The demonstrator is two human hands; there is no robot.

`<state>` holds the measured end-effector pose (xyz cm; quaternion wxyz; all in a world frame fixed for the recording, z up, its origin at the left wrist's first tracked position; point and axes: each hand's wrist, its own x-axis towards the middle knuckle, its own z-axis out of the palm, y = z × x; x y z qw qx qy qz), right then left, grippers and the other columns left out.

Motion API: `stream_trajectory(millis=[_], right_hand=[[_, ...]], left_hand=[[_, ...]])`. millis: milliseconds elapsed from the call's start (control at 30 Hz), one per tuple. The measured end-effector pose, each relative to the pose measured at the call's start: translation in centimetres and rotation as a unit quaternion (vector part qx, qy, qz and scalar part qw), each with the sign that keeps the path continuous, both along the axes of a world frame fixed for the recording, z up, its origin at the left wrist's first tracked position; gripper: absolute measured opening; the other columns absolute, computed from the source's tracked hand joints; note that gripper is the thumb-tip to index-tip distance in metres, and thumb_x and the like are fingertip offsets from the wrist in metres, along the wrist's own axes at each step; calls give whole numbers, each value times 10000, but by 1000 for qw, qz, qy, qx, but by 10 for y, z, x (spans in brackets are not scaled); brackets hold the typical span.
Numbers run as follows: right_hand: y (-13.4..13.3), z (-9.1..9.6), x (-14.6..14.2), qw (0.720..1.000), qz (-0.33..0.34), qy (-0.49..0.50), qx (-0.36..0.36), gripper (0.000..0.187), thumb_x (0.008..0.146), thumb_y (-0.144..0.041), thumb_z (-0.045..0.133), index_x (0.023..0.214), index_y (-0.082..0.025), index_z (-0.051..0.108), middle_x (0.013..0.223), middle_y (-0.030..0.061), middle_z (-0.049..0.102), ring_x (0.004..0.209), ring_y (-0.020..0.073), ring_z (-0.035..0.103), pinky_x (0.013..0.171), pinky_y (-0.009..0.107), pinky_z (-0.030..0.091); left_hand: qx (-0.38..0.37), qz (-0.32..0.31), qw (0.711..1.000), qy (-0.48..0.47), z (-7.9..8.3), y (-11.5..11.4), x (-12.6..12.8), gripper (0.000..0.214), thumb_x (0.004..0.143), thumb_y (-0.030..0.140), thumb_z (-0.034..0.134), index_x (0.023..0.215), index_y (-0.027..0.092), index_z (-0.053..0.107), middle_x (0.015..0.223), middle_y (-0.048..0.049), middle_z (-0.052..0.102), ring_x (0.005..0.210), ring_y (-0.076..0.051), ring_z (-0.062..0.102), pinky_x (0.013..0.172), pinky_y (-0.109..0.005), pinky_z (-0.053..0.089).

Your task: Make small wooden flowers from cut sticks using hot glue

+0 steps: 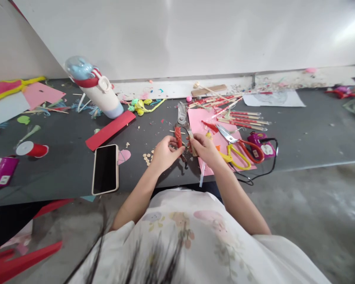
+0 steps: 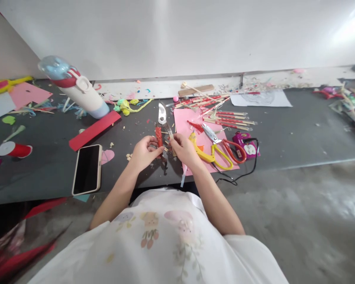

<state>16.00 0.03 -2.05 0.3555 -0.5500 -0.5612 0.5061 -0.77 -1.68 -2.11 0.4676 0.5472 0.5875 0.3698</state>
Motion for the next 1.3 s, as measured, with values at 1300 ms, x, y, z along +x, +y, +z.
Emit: stream_trajectory(millis=[1300], right_hand=[[-42, 23, 42, 972, -125, 156, -125, 145, 748, -330, 560, 740, -212, 643, 713, 32, 646, 626, 147, 566, 604, 288, 492]], left_hand=[[140, -224, 830, 491, 17, 74, 4, 280, 869, 145, 465, 971, 168, 725, 1002, -144, 652, 906, -280, 660, 754, -371, 488]])
